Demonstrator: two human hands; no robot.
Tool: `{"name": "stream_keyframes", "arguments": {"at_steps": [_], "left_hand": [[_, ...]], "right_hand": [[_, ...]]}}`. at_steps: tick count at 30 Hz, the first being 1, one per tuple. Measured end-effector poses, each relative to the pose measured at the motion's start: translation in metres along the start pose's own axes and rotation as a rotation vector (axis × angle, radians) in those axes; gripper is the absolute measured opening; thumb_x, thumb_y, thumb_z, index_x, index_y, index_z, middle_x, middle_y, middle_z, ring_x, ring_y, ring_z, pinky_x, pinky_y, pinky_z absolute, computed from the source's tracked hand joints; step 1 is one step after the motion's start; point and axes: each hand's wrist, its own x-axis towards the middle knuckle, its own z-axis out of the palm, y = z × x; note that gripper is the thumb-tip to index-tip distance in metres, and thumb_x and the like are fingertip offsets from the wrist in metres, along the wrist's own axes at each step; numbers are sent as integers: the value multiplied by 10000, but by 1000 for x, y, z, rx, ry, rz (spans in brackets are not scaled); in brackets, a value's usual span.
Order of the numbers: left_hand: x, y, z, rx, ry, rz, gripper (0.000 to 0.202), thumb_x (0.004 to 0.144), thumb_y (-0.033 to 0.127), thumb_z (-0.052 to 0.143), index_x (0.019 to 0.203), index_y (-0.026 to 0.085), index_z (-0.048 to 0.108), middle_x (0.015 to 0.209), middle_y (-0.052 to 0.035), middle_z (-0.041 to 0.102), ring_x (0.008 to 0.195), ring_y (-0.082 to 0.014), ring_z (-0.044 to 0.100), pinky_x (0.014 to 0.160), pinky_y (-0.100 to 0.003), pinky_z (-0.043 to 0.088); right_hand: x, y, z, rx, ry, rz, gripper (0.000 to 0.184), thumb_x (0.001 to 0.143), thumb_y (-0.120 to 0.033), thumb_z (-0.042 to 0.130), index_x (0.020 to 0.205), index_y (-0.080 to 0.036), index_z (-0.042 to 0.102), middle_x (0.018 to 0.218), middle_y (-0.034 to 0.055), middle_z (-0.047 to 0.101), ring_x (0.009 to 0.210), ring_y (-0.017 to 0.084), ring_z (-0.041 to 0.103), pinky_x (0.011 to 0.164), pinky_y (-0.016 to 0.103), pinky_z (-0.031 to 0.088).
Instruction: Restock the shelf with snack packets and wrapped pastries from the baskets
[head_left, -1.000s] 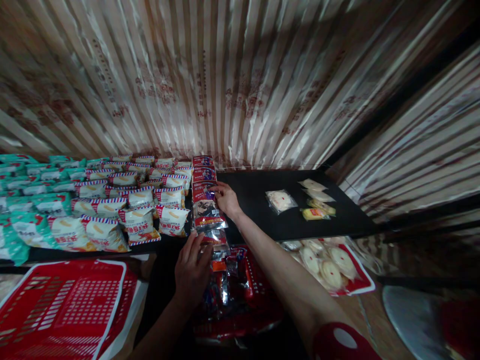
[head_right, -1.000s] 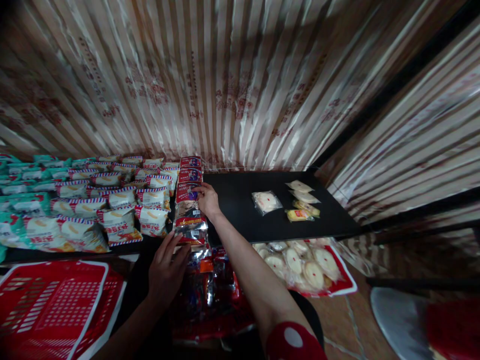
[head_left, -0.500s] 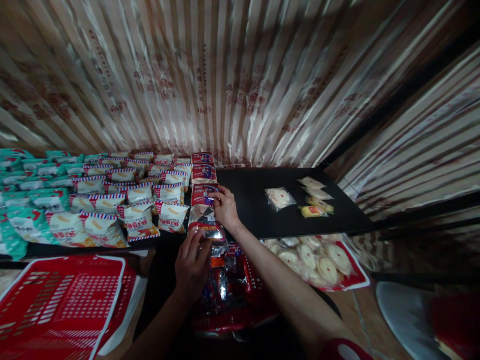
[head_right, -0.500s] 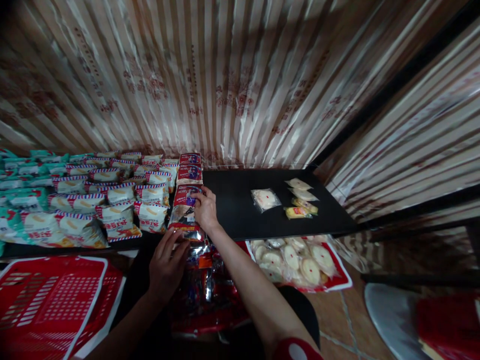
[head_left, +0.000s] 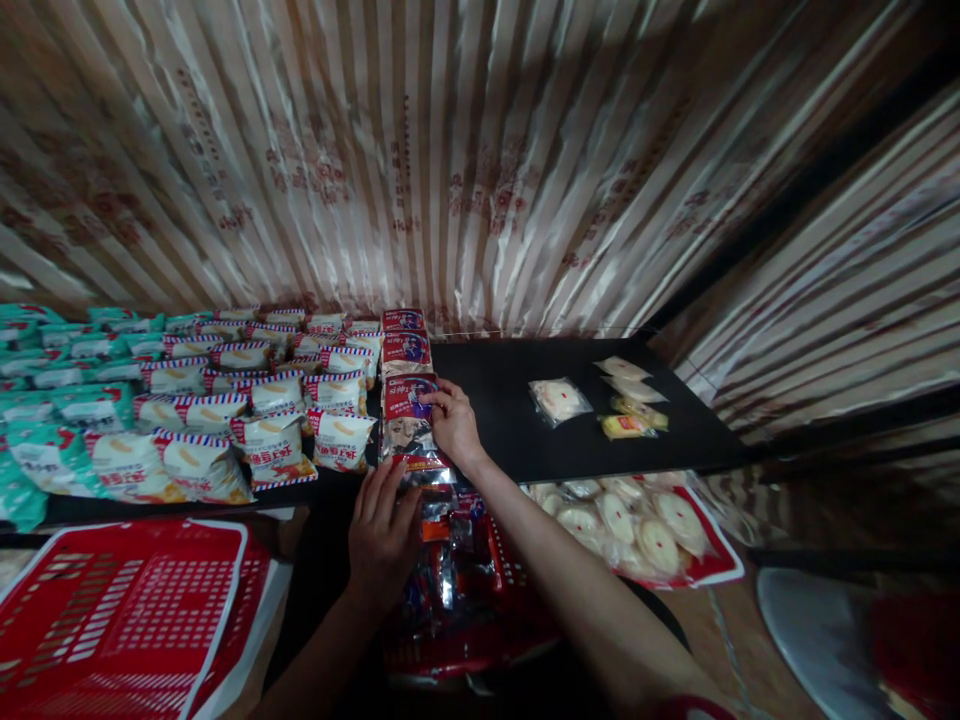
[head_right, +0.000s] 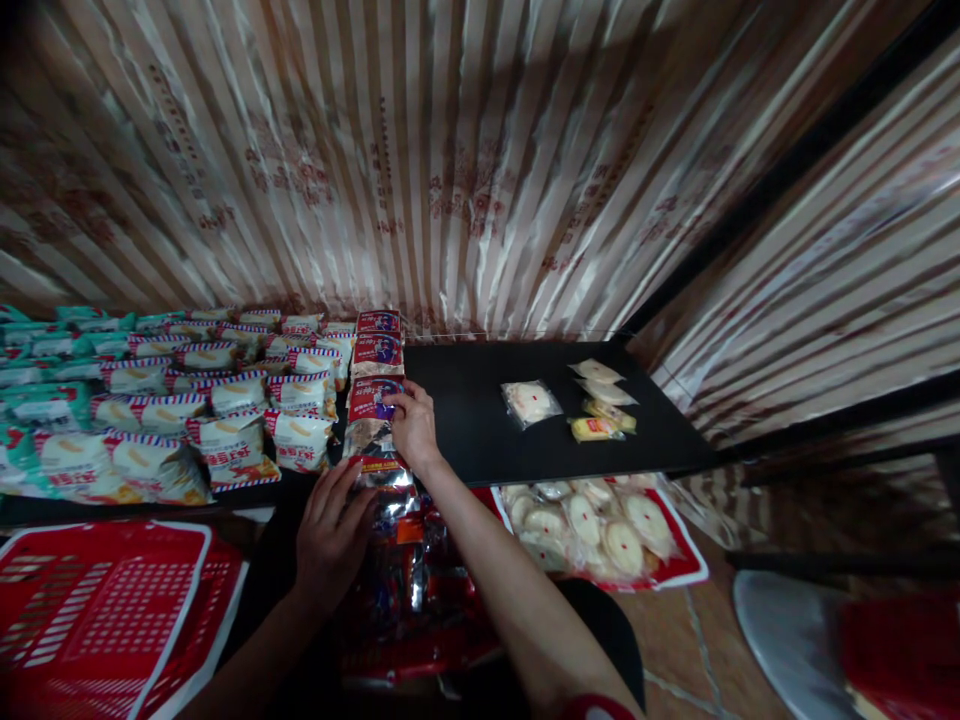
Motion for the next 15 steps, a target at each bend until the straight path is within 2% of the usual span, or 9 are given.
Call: {"name": "stream_keyframes", "arguments": {"at_steps": [6, 10, 15], "left_hand": [[2, 1, 2, -33, -1, -13, 145, 852, 154, 525, 968, 155, 612, 1171, -136, 611, 1238, -276, 460, 986, -479, 435], [3, 2, 2, -44, -7, -24, 156, 869, 157, 483, 971, 151, 601, 1163, -128, 621, 1243, -266, 460, 999, -468, 428], [4, 5, -3, -20, -8, 9, 270, 865, 203, 500, 1113, 115, 560, 1174, -149, 619, 1267, -272, 435, 1011, -450, 413]], "right_hand": [[-9, -2, 1, -41, 28, -11, 333, 752, -48, 454, 829, -243, 712, 1189, 21, 537, 1127, 181, 454, 1005, 343, 368], [-16, -5, 0, -40, 17, -7, 303, 769, -83, 464, 869, -224, 713, 1204, 51, 534, 1136, 199, 443, 1016, 352, 352], [-26, -2, -7, 16, 100, -24, 313, 810, -152, 457, 1010, -239, 683, 1225, 62, 529, 1170, 197, 442, 1029, 368, 332]]}}
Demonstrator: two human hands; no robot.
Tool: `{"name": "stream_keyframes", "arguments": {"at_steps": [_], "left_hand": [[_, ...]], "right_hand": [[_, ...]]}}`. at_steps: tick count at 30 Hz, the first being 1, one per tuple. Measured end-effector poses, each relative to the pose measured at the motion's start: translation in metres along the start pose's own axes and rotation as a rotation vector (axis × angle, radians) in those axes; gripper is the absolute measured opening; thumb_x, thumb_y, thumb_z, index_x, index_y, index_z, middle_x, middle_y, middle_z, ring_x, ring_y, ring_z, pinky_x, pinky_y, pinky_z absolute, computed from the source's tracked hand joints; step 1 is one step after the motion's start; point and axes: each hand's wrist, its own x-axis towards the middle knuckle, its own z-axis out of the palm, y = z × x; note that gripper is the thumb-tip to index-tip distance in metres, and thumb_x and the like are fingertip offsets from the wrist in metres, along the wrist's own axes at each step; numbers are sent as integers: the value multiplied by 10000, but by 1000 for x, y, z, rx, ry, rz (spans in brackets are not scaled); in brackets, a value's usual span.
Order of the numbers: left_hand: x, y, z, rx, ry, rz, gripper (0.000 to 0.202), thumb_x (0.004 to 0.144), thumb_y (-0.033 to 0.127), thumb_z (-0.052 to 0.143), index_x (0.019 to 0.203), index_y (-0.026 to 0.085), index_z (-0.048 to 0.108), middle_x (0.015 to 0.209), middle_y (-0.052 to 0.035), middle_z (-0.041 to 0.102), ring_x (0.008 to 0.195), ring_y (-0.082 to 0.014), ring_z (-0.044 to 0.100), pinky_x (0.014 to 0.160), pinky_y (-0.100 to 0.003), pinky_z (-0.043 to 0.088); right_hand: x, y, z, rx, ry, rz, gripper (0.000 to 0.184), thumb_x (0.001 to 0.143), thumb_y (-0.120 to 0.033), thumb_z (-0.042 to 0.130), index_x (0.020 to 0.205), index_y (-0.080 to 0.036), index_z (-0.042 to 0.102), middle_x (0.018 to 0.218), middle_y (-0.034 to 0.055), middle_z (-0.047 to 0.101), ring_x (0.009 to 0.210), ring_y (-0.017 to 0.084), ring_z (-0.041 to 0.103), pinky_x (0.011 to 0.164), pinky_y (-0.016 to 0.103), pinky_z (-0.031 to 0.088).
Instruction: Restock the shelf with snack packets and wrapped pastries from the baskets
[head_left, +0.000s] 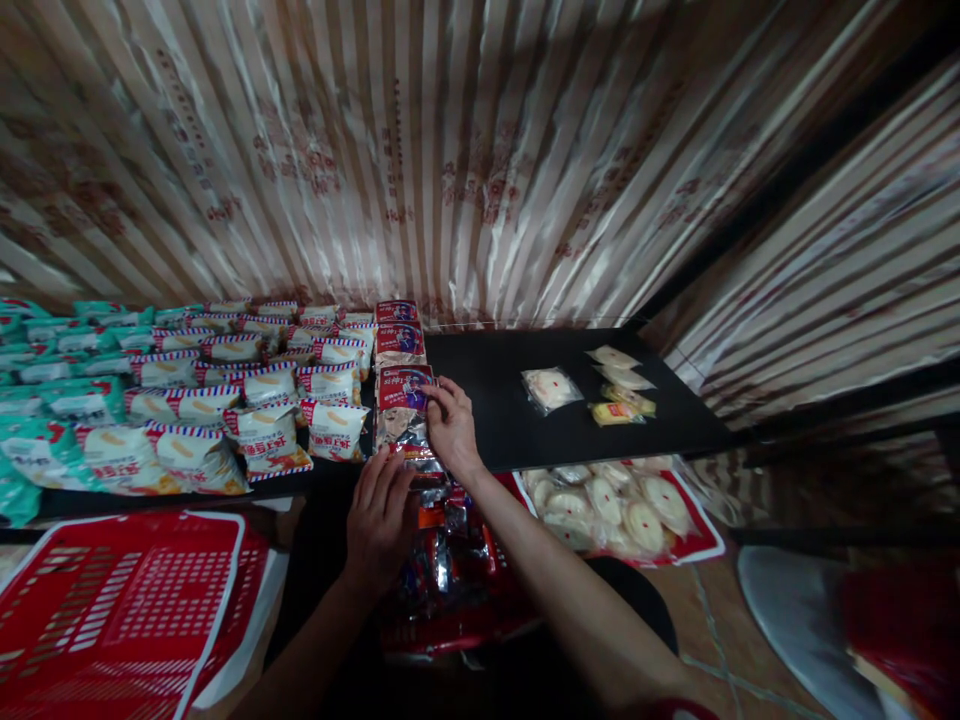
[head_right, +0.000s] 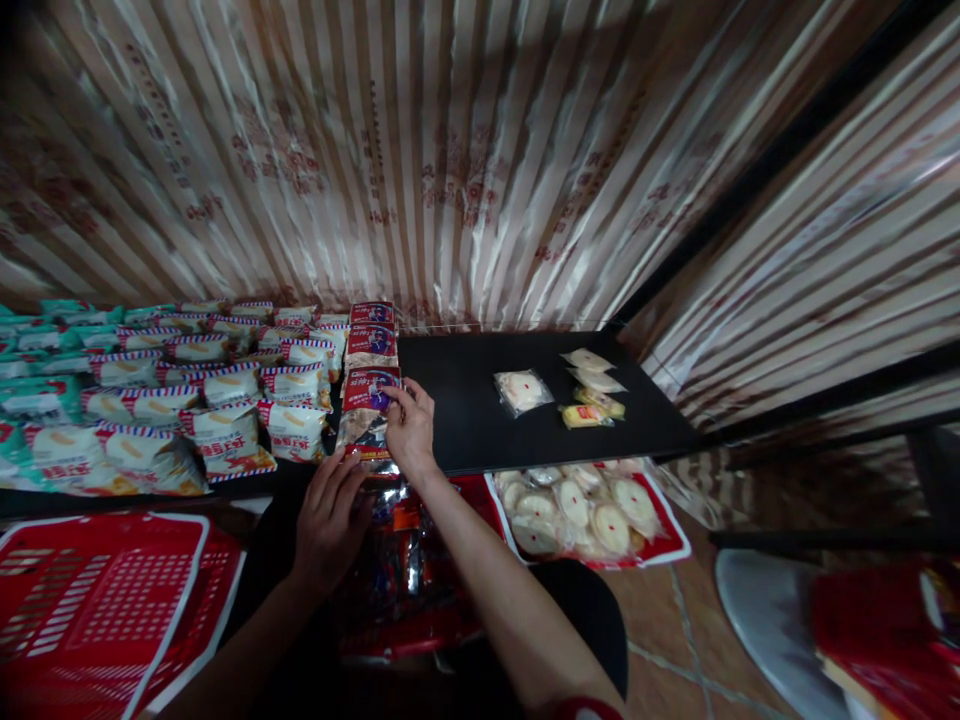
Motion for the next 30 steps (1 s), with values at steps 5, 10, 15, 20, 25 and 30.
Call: {"name": "stream_keyframes", "arguments": {"at_steps": [5, 10, 15, 20, 25, 30], "left_hand": [[0, 4, -3, 41, -112, 31, 494, 842, 326, 540, 1277, 103, 473, 1338, -178, 497, 1330, -329, 326, 1038, -507, 357], [-1, 4, 0, 61, -115, -14, 444, 855, 302, 517, 1256, 112, 490, 1340, -177, 495, 1338, -324, 313, 1039, -514, 348], [-3, 1, 3, 32, -99, -16, 434, 855, 272, 515, 1258, 117, 477, 1328, -175, 506, 1333, -312, 327, 1041, -513, 350], [-5, 1, 5, -8, -96, -26, 458, 842, 261, 534, 1268, 113, 459, 1330, -185, 498, 1335, -318, 321, 1044, -523, 349], [-6, 3, 6, -24, -77, -18, 458, 843, 240, 529, 1273, 107, 449, 1327, -192, 494, 1338, -324, 310, 1027, -523, 375], [-6, 3, 9, -28, -76, -11, 456, 835, 211, 538, 1265, 91, 449, 1325, -203, 489, 1340, -330, 305, 1027, -535, 374]], "right_hand": [[-7, 9, -8, 60, -8, 36, 282, 821, -249, 484, 1018, -226, 685, 1162, 66, 595, 1097, 198, 515, 994, 377, 374], [-12, 4, -7, 53, -15, 17, 278, 818, -296, 508, 1004, -220, 700, 1163, 75, 606, 1105, 208, 514, 988, 381, 385], [-15, -1, -7, 61, -34, 29, 251, 810, -295, 522, 970, -244, 709, 1182, 49, 604, 1126, 206, 502, 1001, 383, 383], [-18, 1, -12, 79, -88, 44, 329, 816, -341, 520, 1080, -219, 673, 1268, 68, 564, 1203, 211, 462, 1049, 374, 342], [-17, 1, -12, 165, -125, 205, 431, 824, -403, 508, 1207, -223, 586, 1331, 60, 521, 1253, 208, 439, 1074, 383, 316], [-14, -1, -11, 165, -138, 186, 435, 821, -404, 511, 1195, -198, 593, 1257, 70, 585, 1197, 208, 491, 1045, 380, 357]]}}
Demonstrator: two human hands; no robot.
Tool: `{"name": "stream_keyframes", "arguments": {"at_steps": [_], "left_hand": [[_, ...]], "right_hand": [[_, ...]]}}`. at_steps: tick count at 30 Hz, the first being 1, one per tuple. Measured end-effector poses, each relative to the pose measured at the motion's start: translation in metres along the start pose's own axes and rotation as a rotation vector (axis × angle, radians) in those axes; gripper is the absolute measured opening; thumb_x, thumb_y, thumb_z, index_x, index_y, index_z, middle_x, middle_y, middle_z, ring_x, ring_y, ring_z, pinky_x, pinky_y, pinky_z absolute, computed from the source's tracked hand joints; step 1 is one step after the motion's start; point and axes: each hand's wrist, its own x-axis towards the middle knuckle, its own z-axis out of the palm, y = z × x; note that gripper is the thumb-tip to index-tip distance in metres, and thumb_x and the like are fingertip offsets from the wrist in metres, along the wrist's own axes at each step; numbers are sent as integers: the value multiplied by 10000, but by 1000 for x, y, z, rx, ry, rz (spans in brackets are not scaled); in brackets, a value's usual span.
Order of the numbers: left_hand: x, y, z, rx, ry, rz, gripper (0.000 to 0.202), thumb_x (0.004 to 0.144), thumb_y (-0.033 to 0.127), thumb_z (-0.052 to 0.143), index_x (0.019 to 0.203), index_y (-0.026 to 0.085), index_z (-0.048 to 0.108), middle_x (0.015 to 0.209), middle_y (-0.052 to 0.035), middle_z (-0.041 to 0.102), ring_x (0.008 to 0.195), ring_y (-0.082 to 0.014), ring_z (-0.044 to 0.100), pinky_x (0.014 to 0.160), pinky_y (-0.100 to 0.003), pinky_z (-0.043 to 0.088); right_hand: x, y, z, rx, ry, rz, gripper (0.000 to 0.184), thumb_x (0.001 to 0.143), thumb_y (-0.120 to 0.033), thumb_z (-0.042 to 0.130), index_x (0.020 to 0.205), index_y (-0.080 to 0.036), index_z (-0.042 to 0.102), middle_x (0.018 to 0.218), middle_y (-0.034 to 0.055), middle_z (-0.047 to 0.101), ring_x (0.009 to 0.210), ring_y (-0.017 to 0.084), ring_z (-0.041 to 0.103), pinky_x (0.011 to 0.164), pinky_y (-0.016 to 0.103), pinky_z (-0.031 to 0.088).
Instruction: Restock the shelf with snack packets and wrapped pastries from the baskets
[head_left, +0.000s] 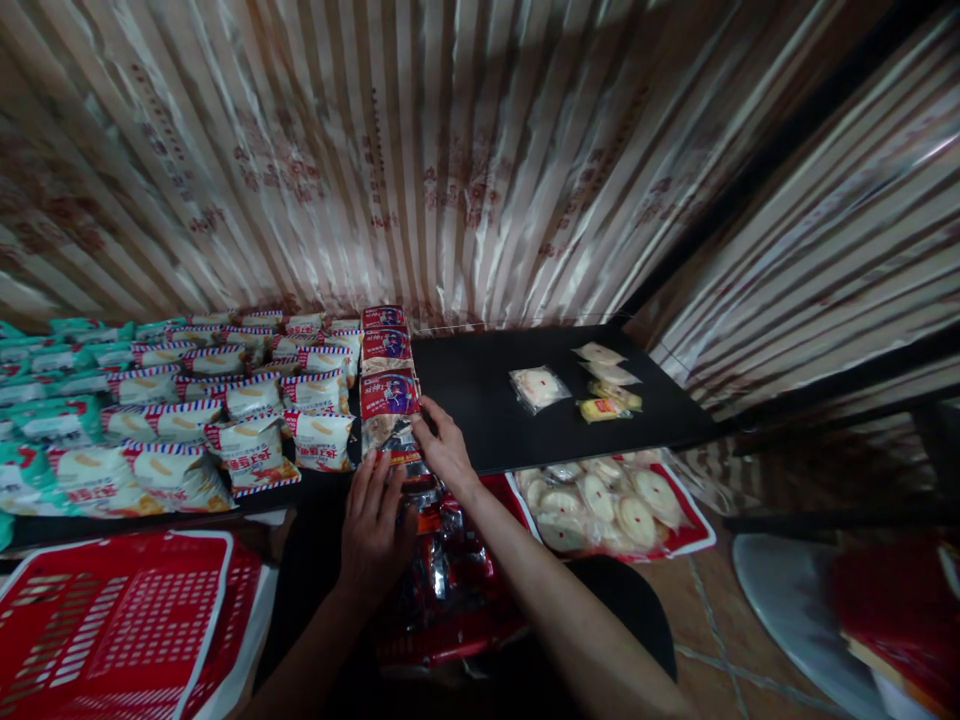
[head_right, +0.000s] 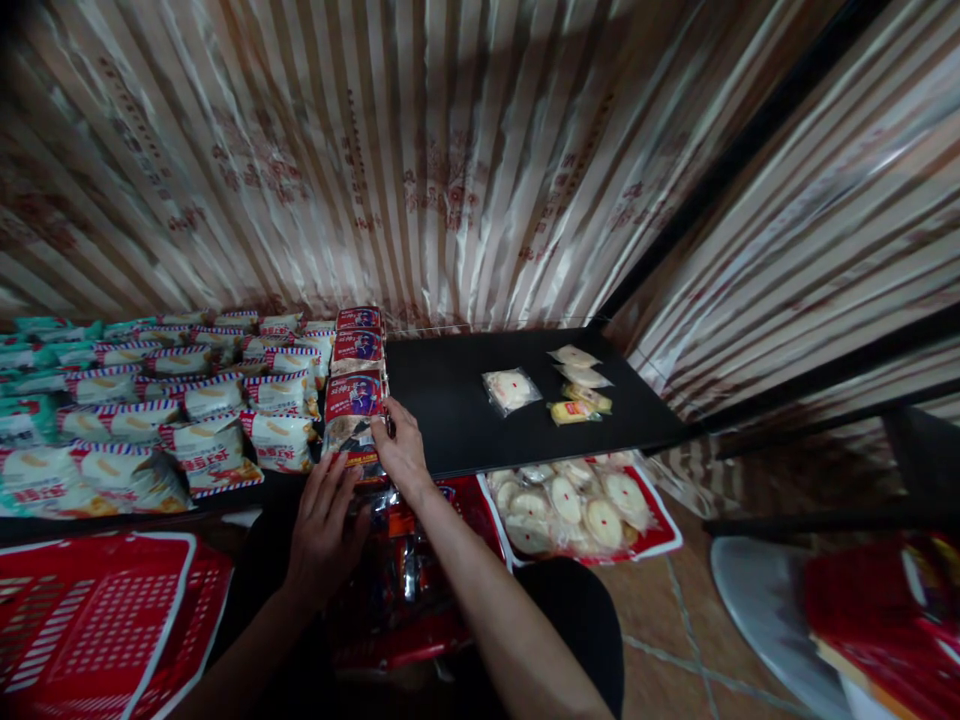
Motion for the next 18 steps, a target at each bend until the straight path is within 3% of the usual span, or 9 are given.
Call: {"name": "stream_keyframes", "arguments": {"at_steps": [6, 13, 18], "left_hand": [[1, -1, 0, -54, -15, 4, 451, 841, 186, 509, 1277, 103, 430, 1340, -194, 472, 1332, -313, 323, 1034, -535, 369], [14, 4, -15, -89, 2, -77, 507, 829, 240, 518, 1307, 123, 397, 1396, -195, 395, 1335, -326, 310, 1040, -537, 348], [28, -1, -15, 6, -41, -174, 456, 866, 269, 484, 1295, 132, 413, 1410, -202, 378, 1325, -319, 332, 1031, -505, 363]], "right_hand": [[-2, 2, -2, 28, 10, 12, 439, 815, -433, 520, 1190, -219, 598, 1221, 55, 607, 1178, 211, 504, 1035, 380, 367], [-11, 20, -14, 75, 48, 133, 486, 831, -480, 479, 1218, -201, 571, 1188, 68, 623, 1076, 216, 567, 1001, 390, 396], [-14, 24, -14, 92, 24, 120, 514, 837, -539, 458, 1228, -225, 571, 1272, 58, 575, 1199, 207, 486, 1059, 373, 331]]}}
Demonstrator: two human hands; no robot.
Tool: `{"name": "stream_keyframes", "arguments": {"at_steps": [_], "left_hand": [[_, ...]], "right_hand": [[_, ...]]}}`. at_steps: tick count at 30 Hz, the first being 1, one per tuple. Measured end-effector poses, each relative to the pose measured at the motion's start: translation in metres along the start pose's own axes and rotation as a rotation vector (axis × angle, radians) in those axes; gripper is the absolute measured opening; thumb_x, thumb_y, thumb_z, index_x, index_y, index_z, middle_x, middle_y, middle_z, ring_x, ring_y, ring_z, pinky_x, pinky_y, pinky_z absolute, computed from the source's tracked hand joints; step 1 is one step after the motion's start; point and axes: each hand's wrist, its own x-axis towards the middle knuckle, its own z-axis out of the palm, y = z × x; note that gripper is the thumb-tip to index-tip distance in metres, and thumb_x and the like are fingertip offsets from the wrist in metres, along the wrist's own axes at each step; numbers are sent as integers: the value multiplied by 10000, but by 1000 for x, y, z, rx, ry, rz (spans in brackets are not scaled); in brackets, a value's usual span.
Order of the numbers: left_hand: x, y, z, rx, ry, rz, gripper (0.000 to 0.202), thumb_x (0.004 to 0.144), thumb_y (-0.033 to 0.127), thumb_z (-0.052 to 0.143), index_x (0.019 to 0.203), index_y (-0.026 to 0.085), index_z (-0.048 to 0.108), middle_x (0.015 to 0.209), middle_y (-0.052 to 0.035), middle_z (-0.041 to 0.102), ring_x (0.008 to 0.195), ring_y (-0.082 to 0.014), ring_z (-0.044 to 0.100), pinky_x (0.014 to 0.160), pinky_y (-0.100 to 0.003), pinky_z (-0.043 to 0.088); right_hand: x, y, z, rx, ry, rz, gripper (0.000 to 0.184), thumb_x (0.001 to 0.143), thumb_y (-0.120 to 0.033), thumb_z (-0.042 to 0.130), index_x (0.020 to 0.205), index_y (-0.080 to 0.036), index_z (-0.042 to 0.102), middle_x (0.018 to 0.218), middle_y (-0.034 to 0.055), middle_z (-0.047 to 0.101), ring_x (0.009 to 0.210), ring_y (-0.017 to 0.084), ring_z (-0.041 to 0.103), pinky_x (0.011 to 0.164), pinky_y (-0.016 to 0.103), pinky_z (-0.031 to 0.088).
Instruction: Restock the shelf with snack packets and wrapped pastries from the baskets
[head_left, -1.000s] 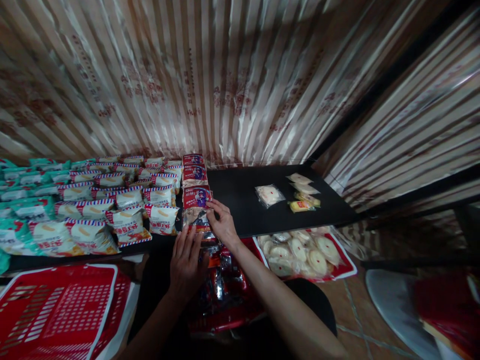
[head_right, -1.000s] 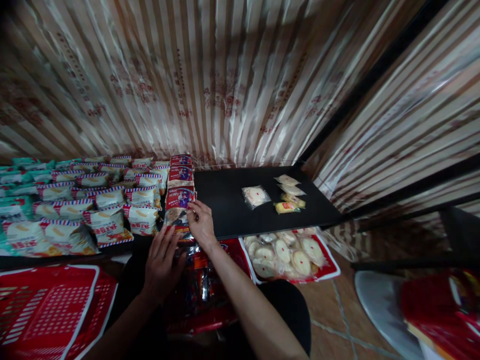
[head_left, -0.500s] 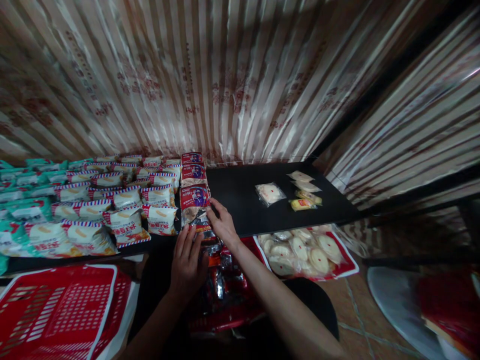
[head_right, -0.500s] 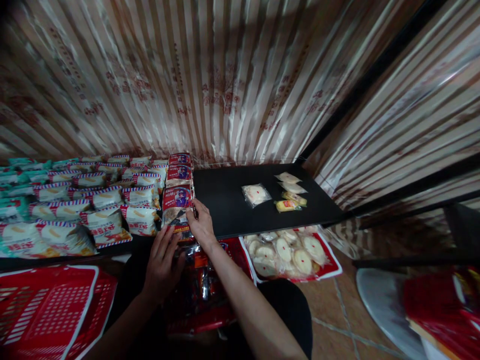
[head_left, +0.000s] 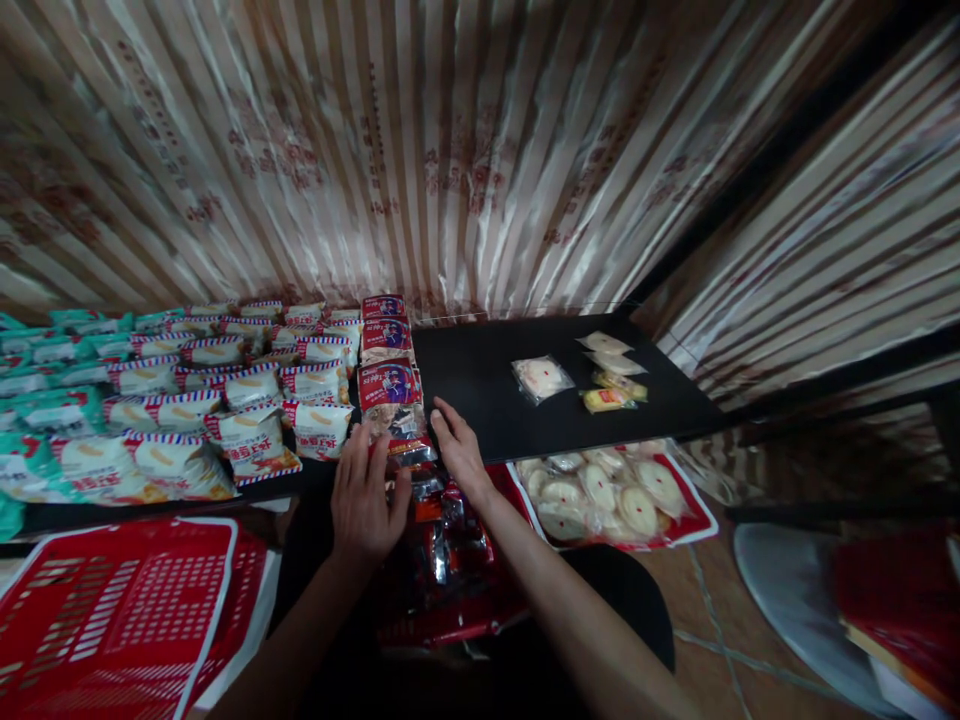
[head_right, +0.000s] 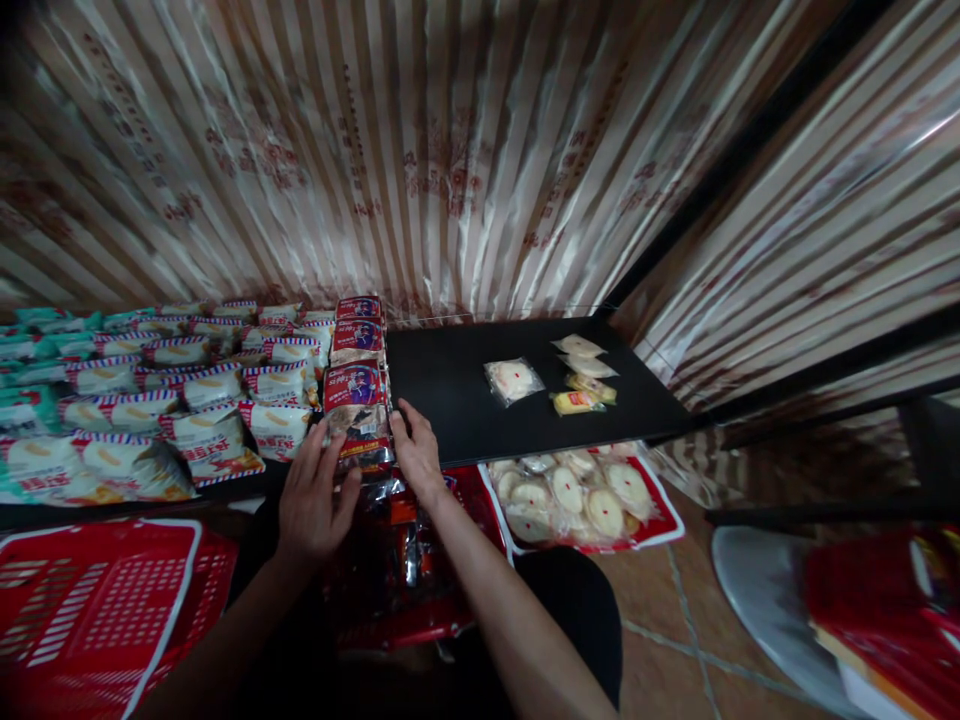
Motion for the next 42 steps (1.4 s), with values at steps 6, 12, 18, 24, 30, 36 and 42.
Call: {"name": "stream_keyframes", "arguments": {"at_steps": [6, 12, 18, 24, 30, 36, 42], "left_hand": [[13, -7, 8, 14, -102, -190, 502, 890, 364, 432, 1331, 128, 389, 1423, -211, 361, 1289, -328, 390, 990, -503, 410], [19, -10, 12, -11, -191, -196, 512, 867, 359, 456, 1301, 89, 428, 1367, -195, 448, 1268, -303, 423, 1022, -477, 394], [18, -15, 14, 6, -154, -134, 467, 841, 310, 479, 1252, 87, 472, 1343, -190, 473, 1254, -298, 437, 1019, -470, 400], [20, -15, 15, -2, -121, -124, 454, 845, 302, 480, 1257, 113, 463, 1354, -183, 462, 1273, -311, 412, 1015, -500, 396], [8, 10, -11, -108, -25, 107, 392, 858, 199, 456, 1245, 142, 475, 1342, -156, 485, 1289, -275, 402, 1025, -468, 403], [-66, 33, 12, -454, -463, 291, 323, 833, 131, 401, 1092, 178, 589, 1116, -105, 649, 1072, -190, 583, 930, -354, 495], [-111, 31, 77, -480, -979, -492, 304, 745, 106, 453, 994, 168, 615, 1124, -139, 629, 1073, -247, 570, 942, -415, 429]], "right_hand": [[7, -8, 8, -54, -65, 12, 588, 853, -596, 385, 1263, -207, 550, 1348, 67, 509, 1318, 206, 346, 1117, 388, 232], [17, -6, 12, -82, -113, -48, 578, 879, -613, 300, 1212, -243, 593, 1332, 30, 530, 1321, 191, 342, 1121, 406, 204], [21, -8, 14, -102, -151, -82, 620, 872, -638, 267, 1240, -241, 569, 1345, 27, 517, 1336, 190, 319, 1135, 420, 154], [19, -12, 14, -89, -92, -42, 622, 879, -611, 278, 1223, -192, 582, 1326, 56, 535, 1311, 204, 358, 1125, 396, 201], [-6, -2, -9, 199, 204, 27, 504, 858, -548, 392, 1083, -159, 619, 1102, 100, 661, 1043, 203, 589, 949, 357, 425], [-66, 75, -39, 78, 281, 228, 459, 879, -520, 345, 896, -163, 633, 733, 50, 674, 705, 174, 624, 680, 282, 484], [-99, 152, -24, -414, -86, 691, 165, 787, -242, 536, 828, -188, 687, 812, 57, 718, 782, 198, 666, 675, 257, 474]]}}
